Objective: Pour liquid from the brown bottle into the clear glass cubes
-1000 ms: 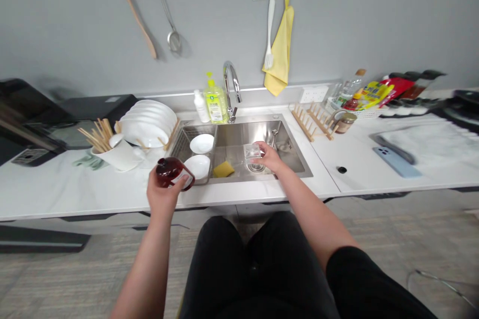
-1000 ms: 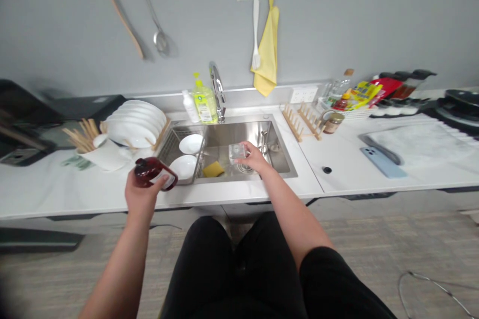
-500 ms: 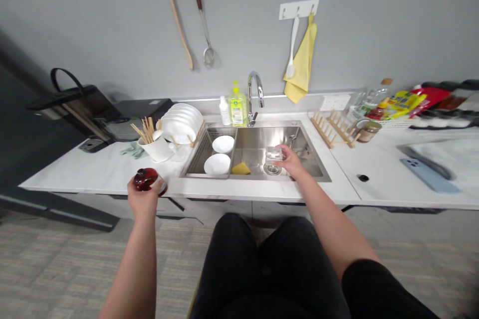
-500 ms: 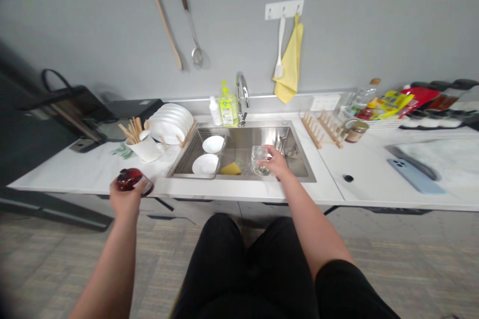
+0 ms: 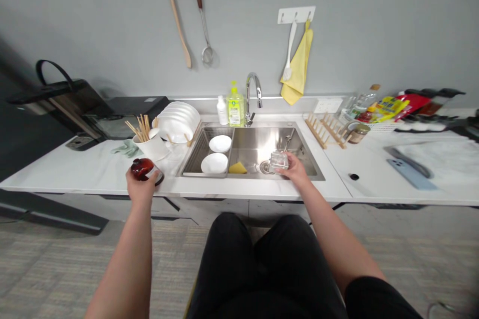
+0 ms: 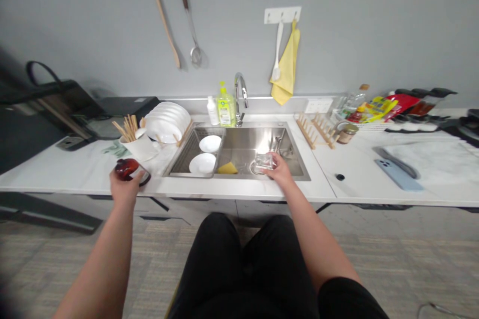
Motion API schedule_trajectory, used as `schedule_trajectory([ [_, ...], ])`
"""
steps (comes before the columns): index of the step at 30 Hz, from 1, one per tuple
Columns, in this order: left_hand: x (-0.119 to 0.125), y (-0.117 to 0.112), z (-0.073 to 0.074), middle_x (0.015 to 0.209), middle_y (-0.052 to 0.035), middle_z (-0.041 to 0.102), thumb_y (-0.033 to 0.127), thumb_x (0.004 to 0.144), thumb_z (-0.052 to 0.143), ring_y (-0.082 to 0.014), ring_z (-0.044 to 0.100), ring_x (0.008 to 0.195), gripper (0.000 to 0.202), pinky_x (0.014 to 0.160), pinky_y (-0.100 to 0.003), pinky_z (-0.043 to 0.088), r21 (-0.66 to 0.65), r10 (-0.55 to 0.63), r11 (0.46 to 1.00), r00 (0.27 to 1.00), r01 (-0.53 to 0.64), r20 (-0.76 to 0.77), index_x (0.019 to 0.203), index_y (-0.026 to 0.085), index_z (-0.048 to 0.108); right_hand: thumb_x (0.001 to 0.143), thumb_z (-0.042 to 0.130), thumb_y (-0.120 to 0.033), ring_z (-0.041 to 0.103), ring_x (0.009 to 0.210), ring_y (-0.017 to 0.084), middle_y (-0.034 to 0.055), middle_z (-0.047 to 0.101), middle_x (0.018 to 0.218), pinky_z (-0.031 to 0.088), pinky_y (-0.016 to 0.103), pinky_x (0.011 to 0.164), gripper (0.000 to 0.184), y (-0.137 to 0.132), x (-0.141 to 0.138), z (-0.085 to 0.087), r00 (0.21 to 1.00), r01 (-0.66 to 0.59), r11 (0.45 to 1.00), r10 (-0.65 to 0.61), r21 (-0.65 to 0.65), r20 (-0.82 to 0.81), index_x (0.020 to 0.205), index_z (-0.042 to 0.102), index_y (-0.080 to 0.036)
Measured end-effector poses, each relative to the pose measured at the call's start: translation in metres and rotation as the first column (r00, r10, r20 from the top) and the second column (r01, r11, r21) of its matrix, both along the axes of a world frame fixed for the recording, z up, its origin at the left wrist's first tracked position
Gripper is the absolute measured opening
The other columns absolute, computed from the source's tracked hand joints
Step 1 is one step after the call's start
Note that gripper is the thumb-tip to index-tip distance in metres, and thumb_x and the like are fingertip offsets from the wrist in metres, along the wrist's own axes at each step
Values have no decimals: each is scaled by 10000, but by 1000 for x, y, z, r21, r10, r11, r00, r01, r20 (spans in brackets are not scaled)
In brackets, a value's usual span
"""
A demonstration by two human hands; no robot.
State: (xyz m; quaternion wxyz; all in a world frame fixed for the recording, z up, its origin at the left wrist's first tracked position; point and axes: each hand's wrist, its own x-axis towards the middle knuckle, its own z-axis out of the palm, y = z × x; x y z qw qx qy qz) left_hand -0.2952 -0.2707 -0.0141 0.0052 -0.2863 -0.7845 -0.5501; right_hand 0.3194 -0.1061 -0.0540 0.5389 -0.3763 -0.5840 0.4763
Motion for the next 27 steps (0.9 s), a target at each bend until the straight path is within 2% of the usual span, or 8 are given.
schedule_trajectory([
  [8,-1,-2,8,1548,-180,692,429,755,992,-352,713,1367,1055,1256,-511,554,-96,9,995,1000,-8,10,1635,162,476,540,1146,-589,800,1170,359,74,828,1239,642,580,1139,890,-34,8,5,999,15,1000,-15,-7,37,1252,691,-313],
  [10,10,-14,6,1613,-209,615,491,811,943,-380,663,1440,1029,1252,-516,550,-54,96,993,990,-102,-105,1643,143,447,534,1143,-610,800,1158,364,79,826,1234,644,588,1135,909,-43,11,6,999,20,1000,-19,-20,47,1263,688,-313],
  [12,29,-25,4,1582,-217,604,525,904,838,-386,665,1405,850,1199,-512,573,12,182,983,946,-186,-268,1581,129,511,532,1140,-620,798,1145,366,80,825,1233,652,593,1119,921,-50,14,6,998,13,1000,-11,-29,58,1276,691,-315],
  [13,39,-28,3,1510,-206,640,523,949,780,-374,694,1327,732,1165,-509,584,14,168,985,927,-173,-334,1527,129,565,538,1139,-617,798,1140,366,79,826,1231,654,594,1112,914,-52,15,5,998,3,1000,-1,-29,65,1279,695,-316],
  [15,61,-26,2,1330,-170,713,504,1001,698,-337,731,1142,554,1130,-504,589,-85,-16,996,912,-21,-410,1414,138,661,555,1139,-596,798,1129,365,80,828,1224,653,592,1102,891,-56,17,4,996,-17,999,20,-27,87,1282,708,-314],
  [18,83,-7,1,1290,-185,733,483,1006,665,-352,719,1122,531,1144,-519,574,-283,-277,944,871,168,-407,1400,131,712,548,1146,-562,805,1095,358,76,831,1201,649,579,1092,892,-59,18,4,992,-30,999,34,-34,122,1286,717,-302],
  [23,87,25,-3,1332,-303,710,387,1002,626,-444,693,1208,587,1115,-587,567,-483,-319,867,883,124,-345,1471,41,702,548,1139,-555,811,1094,323,63,820,1222,646,534,1095,891,-62,16,8,992,-73,996,78,-53,103,1276,697,-293],
  [27,87,28,-2,1194,-272,734,308,956,647,-442,711,1147,561,1062,-582,583,-523,-280,849,904,76,-324,1448,48,714,540,1141,-547,807,1081,310,51,815,1182,649,509,1081,894,-62,16,9,993,-83,996,86,-41,80,1270,696,-285],
])
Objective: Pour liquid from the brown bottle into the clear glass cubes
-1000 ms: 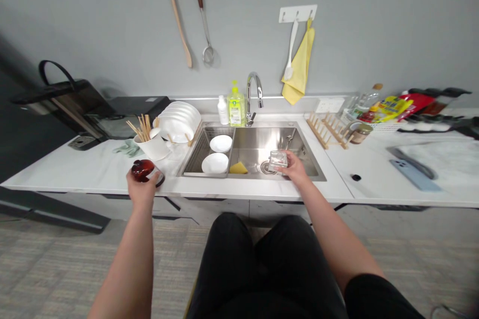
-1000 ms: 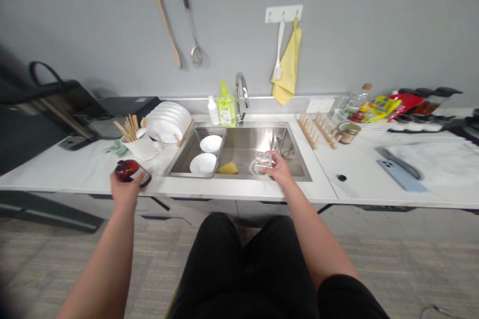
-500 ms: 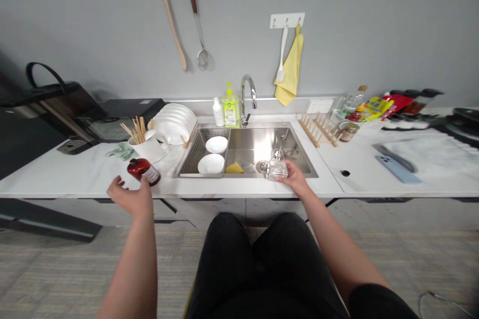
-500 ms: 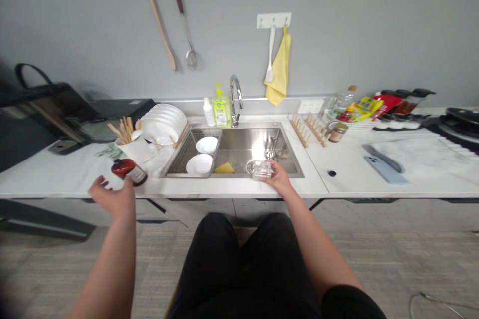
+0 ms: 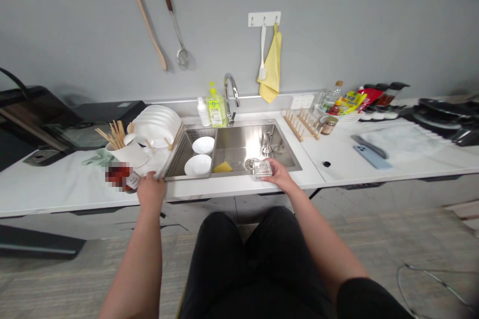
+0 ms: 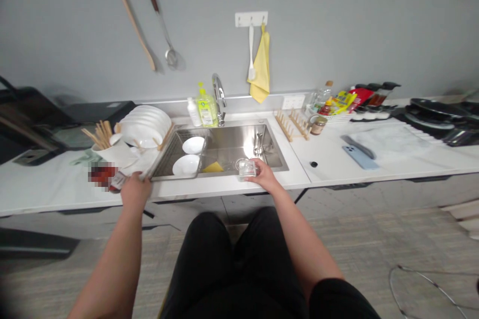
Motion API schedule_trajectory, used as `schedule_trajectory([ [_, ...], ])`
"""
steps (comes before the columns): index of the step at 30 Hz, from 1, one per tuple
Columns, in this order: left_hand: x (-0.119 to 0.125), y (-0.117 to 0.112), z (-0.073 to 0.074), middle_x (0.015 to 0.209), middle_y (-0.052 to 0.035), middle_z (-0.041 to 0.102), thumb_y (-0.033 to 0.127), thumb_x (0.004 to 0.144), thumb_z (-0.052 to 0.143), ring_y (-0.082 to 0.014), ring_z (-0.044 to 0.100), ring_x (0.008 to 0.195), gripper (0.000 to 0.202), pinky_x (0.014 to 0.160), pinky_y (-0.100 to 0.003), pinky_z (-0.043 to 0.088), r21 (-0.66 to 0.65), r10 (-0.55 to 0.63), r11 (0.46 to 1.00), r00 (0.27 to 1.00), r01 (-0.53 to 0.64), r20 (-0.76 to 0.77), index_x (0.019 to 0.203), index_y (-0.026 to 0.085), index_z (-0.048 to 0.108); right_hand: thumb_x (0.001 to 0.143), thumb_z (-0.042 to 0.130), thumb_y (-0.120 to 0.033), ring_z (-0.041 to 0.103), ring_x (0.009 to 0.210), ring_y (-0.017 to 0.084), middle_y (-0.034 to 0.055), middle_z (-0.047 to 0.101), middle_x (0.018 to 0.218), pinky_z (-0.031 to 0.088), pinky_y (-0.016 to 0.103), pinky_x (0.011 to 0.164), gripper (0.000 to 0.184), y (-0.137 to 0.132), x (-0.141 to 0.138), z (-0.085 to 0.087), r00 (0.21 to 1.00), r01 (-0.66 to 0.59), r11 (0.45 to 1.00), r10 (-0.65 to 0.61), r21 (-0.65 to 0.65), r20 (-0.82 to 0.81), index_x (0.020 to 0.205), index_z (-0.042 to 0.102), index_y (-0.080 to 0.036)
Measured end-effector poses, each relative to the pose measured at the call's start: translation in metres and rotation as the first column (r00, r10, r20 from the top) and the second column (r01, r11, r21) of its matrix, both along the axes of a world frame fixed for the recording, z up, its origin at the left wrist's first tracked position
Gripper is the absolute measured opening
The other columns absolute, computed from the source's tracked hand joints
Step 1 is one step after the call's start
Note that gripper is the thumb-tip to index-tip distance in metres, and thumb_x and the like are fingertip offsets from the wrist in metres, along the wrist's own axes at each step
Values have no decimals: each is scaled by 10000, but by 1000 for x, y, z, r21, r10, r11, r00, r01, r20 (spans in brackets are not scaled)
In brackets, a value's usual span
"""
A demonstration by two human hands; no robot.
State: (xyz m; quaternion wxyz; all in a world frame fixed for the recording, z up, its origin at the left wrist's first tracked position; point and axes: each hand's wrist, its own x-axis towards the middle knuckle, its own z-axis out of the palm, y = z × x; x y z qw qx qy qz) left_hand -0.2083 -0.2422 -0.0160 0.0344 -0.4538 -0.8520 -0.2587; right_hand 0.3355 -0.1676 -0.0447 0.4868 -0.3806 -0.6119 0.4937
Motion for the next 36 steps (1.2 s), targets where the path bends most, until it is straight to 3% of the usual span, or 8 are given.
schedule_trajectory([
  [7,41,-19,36,1140,-171,759,364,973,663,-356,733,1033,545,1025,-516,596,262,80,961,995,-94,67,1459,116,664,550,1148,-514,801,1125,312,65,800,1283,656,484,1071,892,2,2,-5,1000,-18,1000,18,0,-5,1295,712,-288],
  [9,70,-16,55,1032,-104,760,445,977,687,-311,729,951,487,979,-465,605,333,-20,943,992,-24,128,1365,150,706,548,1146,-509,796,1138,315,61,793,1297,658,488,1073,890,3,2,-7,1000,-23,1000,23,6,-8,1299,719,-295],
  [11,108,-8,76,940,-45,761,508,994,686,-264,727,892,426,914,-393,604,334,-308,916,924,224,226,1274,194,745,547,1146,-512,792,1139,320,58,791,1302,663,493,1062,895,4,3,-9,1000,-25,1000,25,11,-3,1308,725,-302],
  [14,175,8,106,939,-46,792,556,1026,667,-228,730,857,419,854,-340,576,313,-665,744,703,591,253,1221,202,780,545,1145,-520,789,1124,325,64,794,1304,669,490,1033,896,4,4,-8,999,-24,1000,24,16,26,1313,739,-300],
  [18,255,26,137,804,-25,737,559,1059,659,-203,656,741,383,735,-329,468,149,-826,563,544,813,150,1083,206,806,563,1143,-493,786,1098,310,73,788,1317,666,472,1018,862,3,5,-3,997,-56,998,54,30,50,1304,754,-287],
  [21,291,37,152,788,-35,734,482,1058,668,-200,640,722,315,701,-338,400,-2,-878,471,469,882,94,948,207,776,567,1140,-488,774,1110,306,75,779,1360,671,458,993,860,2,5,-2,997,-66,996,63,56,52,1314,762,-289],
  [29,318,51,176,814,-96,783,401,1038,711,-235,686,739,263,700,-359,393,-199,-893,451,435,870,-117,895,198,798,543,1142,-500,759,1048,265,61,777,1365,667,435,979,915,8,5,-14,997,-48,997,45,55,57,1347,758,-291],
  [36,342,58,160,881,-151,824,442,1048,729,-294,777,879,305,771,-377,478,-392,-926,377,351,839,-137,950,186,864,582,1135,-502,787,1059,286,51,801,1307,670,471,1009,907,8,5,-16,996,-66,995,62,70,67,1372,740,-296],
])
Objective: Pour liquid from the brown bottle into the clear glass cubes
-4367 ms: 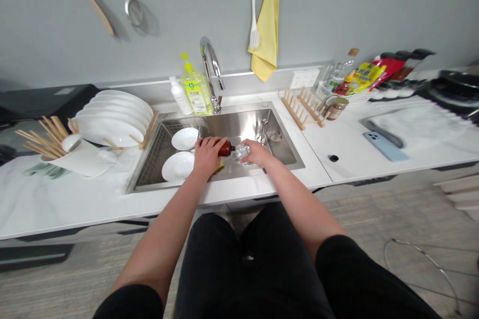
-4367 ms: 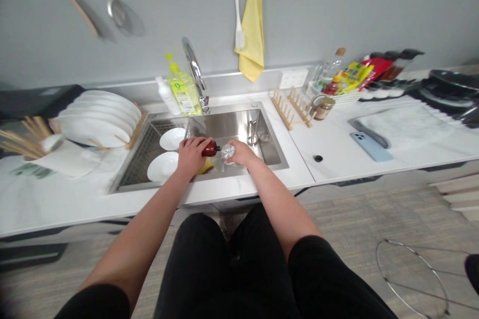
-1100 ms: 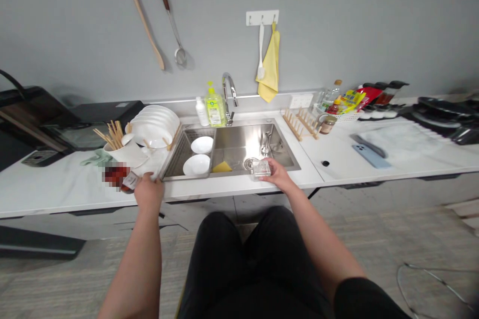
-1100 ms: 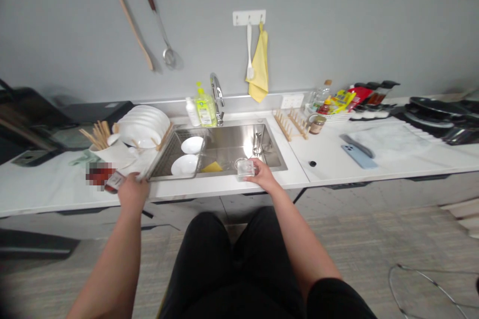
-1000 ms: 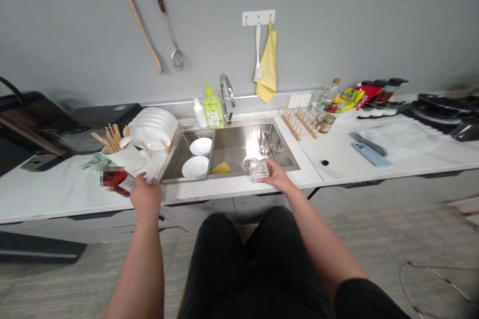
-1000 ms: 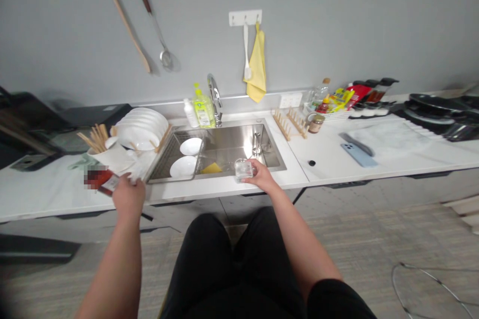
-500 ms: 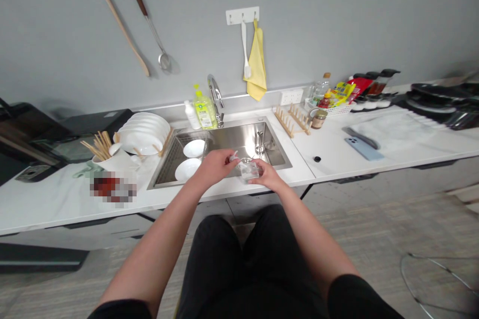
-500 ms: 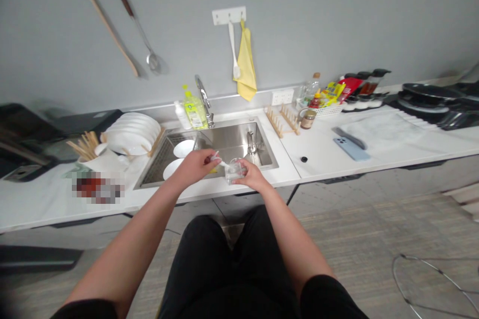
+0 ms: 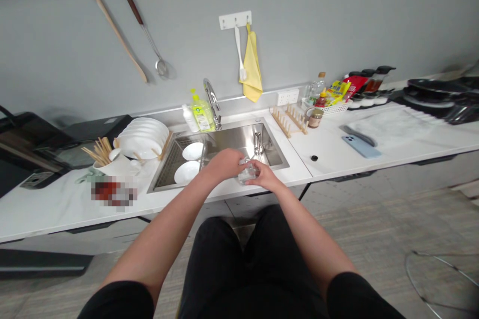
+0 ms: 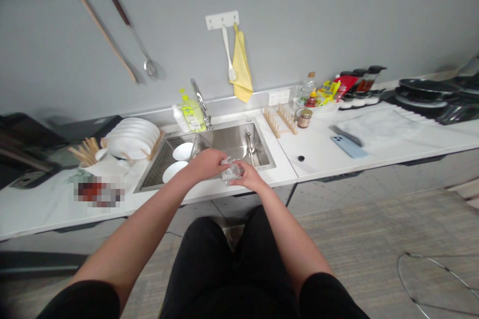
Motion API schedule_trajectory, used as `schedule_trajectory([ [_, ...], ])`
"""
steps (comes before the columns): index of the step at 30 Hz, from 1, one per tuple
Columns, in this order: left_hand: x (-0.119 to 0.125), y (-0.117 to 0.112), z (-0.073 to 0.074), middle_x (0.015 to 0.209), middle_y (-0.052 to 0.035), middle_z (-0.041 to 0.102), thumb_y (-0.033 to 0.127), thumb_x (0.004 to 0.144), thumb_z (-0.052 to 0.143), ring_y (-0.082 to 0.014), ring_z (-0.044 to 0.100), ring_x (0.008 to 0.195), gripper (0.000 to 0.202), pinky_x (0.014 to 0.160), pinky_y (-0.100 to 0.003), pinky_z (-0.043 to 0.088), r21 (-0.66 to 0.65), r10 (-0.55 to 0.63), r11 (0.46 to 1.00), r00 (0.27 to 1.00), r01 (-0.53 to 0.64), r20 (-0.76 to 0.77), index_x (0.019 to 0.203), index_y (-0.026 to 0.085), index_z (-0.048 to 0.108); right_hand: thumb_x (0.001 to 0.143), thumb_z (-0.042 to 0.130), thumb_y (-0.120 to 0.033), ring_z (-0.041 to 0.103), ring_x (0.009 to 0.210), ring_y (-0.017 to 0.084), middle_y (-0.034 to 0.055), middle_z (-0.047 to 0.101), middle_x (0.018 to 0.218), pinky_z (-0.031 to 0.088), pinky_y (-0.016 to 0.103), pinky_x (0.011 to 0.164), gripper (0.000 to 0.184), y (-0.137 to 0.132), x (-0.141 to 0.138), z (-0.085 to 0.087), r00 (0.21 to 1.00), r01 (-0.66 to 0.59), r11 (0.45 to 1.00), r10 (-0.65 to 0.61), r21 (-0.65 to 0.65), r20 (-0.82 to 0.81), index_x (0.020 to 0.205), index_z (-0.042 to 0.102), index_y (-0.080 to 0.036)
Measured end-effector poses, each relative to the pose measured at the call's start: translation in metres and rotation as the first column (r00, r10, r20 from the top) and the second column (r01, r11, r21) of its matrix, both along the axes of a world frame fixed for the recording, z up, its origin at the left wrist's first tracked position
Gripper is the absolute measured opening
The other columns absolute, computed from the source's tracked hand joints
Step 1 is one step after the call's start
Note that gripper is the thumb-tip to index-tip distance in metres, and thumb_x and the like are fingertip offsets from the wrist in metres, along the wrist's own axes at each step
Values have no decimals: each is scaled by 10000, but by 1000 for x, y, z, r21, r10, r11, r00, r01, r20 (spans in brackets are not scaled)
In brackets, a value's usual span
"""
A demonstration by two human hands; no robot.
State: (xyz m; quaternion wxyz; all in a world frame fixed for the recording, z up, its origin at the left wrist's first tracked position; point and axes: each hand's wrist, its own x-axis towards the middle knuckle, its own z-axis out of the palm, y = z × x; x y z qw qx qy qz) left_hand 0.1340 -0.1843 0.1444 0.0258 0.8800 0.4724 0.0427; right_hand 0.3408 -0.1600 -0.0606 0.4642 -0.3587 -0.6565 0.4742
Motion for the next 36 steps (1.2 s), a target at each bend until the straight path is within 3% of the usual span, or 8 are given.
schedule_trajectory([
  [10,11,6,-23,986,-203,855,375,1033,724,-325,817,982,290,866,-395,562,-31,-19,999,998,17,-65,1032,149,906,591,1133,-512,794,1128,302,55,823,1269,672,457,1009,878,0,-1,0,1000,-9,1000,9,-2,-23,1350,754,-286],
  [13,7,9,-23,1079,-163,860,209,965,725,-316,813,1047,244,933,-392,582,-61,-133,989,991,132,-14,1128,178,904,574,1138,-509,794,1109,307,51,827,1216,670,449,984,872,-2,-2,5,999,-16,1000,15,-22,-43,1326,760,-279],
  [16,2,11,-24,1198,-100,849,101,880,734,-287,797,1136,424,1010,-371,596,-96,-280,951,950,294,138,1256,241,871,551,1147,-497,791,1111,311,63,827,1216,666,439,974,887,-4,-3,10,997,-16,999,13,-37,-71,1313,762,-254],
  [19,-3,12,-28,1323,-104,820,171,888,802,-295,768,1243,500,1081,-382,595,-72,-302,941,918,329,256,1384,235,803,553,1146,-482,783,1114,301,62,824,1233,662,423,973,912,-6,-4,14,997,-22,999,19,-36,-79,1345,758,-250],
  [25,-6,14,-39,1172,-114,822,369,1009,789,-315,792,1132,307,1001,-400,604,-15,-198,979,967,203,158,1270,216,838,537,1149,-456,783,1069,288,42,826,1202,651,411,952,950,-6,-4,15,997,-27,998,23,-55,-68,1378,751,-267],
  [29,-7,16,-45,1185,-111,840,175,991,697,-304,799,1131,311,1019,-413,605,-47,-272,957,941,286,203,1247,234,863,560,1143,-484,779,1084,301,52,835,1196,639,424,965,860,-4,-3,11,1000,6,1000,-6,-14,-26,1301,775,-247],
  [33,-9,14,-43,1389,-106,803,71,804,770,-317,760,1277,644,1117,-428,594,-66,-416,890,863,451,287,1422,253,786,562,1149,-500,776,1127,316,69,837,1239,644,440,990,888,-1,-2,7,1000,6,1000,-6,20,-14,1324,779,-236],
  [36,-7,8,-38,1402,-138,782,187,879,801,-327,743,1315,582,1142,-431,587,-41,-330,935,909,351,254,1458,209,750,579,1145,-491,784,1092,298,62,827,1249,656,436,982,907,-1,-2,4,999,-25,1000,26,5,-39,1365,761,-251],
])
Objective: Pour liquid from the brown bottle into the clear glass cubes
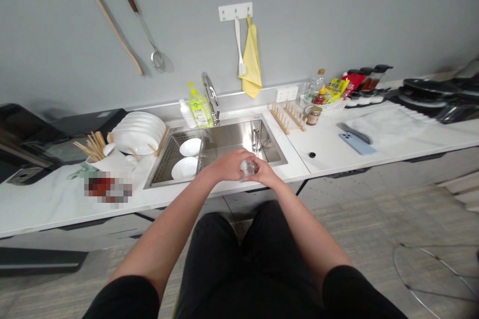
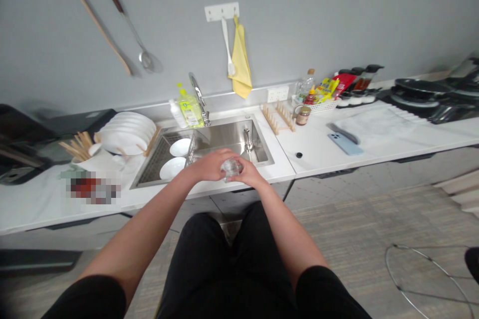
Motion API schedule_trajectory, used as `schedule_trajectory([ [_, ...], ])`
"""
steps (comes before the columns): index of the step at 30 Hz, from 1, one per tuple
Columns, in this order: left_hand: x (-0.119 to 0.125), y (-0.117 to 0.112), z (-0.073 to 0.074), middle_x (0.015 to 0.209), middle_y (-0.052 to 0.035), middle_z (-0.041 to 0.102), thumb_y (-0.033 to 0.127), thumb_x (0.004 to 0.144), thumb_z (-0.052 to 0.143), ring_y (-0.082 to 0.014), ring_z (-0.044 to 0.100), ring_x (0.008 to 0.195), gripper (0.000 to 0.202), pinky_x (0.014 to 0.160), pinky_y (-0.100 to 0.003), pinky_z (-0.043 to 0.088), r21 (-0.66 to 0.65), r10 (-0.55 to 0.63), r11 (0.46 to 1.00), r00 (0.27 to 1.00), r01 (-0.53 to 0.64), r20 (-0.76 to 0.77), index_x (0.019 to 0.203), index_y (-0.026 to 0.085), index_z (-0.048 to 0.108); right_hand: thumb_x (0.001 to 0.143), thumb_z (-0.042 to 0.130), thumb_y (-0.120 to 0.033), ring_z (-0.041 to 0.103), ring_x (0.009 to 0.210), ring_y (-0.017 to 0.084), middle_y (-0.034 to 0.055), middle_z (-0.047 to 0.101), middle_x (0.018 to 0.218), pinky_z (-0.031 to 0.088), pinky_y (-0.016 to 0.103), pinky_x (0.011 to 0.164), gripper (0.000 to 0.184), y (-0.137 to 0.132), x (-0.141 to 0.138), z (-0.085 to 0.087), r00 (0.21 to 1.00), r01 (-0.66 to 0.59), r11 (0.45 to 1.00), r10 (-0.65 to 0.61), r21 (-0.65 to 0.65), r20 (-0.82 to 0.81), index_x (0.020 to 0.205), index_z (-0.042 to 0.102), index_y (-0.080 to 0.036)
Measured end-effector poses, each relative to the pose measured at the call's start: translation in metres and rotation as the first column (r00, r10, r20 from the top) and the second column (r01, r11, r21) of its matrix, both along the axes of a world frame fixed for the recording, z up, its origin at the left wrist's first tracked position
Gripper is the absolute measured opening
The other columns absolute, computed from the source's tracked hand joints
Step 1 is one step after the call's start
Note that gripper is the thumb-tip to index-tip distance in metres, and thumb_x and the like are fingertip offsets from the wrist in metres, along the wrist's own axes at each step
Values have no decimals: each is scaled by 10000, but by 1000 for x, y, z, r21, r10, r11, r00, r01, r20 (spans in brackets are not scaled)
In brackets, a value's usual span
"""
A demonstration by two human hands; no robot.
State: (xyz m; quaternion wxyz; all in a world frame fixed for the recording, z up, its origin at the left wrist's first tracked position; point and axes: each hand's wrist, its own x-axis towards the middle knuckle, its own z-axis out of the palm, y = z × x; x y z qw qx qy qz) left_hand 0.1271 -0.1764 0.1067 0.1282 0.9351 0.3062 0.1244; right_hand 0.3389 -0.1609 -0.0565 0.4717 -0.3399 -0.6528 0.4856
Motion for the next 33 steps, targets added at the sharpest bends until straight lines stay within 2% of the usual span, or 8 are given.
schedule_trajectory([
  [4,8,-7,3,1175,-166,819,457,1077,675,-355,790,1147,364,1006,-454,612,71,253,967,952,-244,-169,1252,177,827,573,1139,-496,783,1029,271,56,812,1250,660,420,936,914,-1,0,-1,1000,-3,1000,2,-28,-14,1367,751,-263],
  [10,11,-9,3,1273,-114,815,316,883,856,-347,773,1204,491,1004,-430,589,108,130,988,972,-111,-194,1364,250,785,546,1150,-505,770,1089,300,69,818,1236,649,436,970,916,0,1,1,996,48,999,-50,21,72,1335,765,-240],
  [15,10,-3,-1,1193,-152,782,538,1058,695,-349,771,1144,408,998,-450,597,147,286,954,938,-260,-195,1254,194,796,573,1140,-513,782,1043,273,53,813,1233,655,420,955,918,0,0,-2,1000,10,1000,-10,-14,15,1367,750,-267],
  [19,7,-1,-5,1176,-140,776,327,1041,678,-318,782,1117,254,996,-425,615,34,197,980,966,-194,-168,1200,184,815,584,1139,-506,774,1060,281,58,810,1257,643,420,962,886,1,1,-2,998,21,1000,-22,18,62,1349,768,-258],
  [22,4,-2,-7,1379,-120,749,194,883,783,-291,766,1256,486,1077,-384,617,-48,52,998,999,-52,-6,1368,219,756,557,1145,-512,765,1039,283,54,810,1202,643,404,915,906,2,1,-2,996,28,1000,-29,11,79,1336,769,-246],
  [24,3,-4,-11,1470,-147,720,260,884,822,-322,749,1323,555,1125,-423,614,-21,106,994,994,-105,42,1426,212,716,555,1142,-515,760,1014,270,46,805,1177,643,389,886,919,2,1,-3,998,34,999,-33,-15,61,1345,755,-251],
  [28,3,-7,-18,1312,-176,807,297,974,744,-372,798,1218,443,1086,-504,633,14,302,953,953,-302,-2,1398,171,716,552,1139,-513,758,995,254,37,803,1172,641,384,893,921,0,1,-1,999,33,999,-32,-37,38,1345,745,-258],
  [33,1,-12,-22,1618,-134,724,112,839,775,-334,701,1488,768,1276,-479,551,-79,191,980,972,-182,137,1588,223,647,573,1130,-522,771,1047,278,52,813,1203,639,400,925,926,-3,0,7,999,10,999,-9,-39,32,1369,742,-255],
])
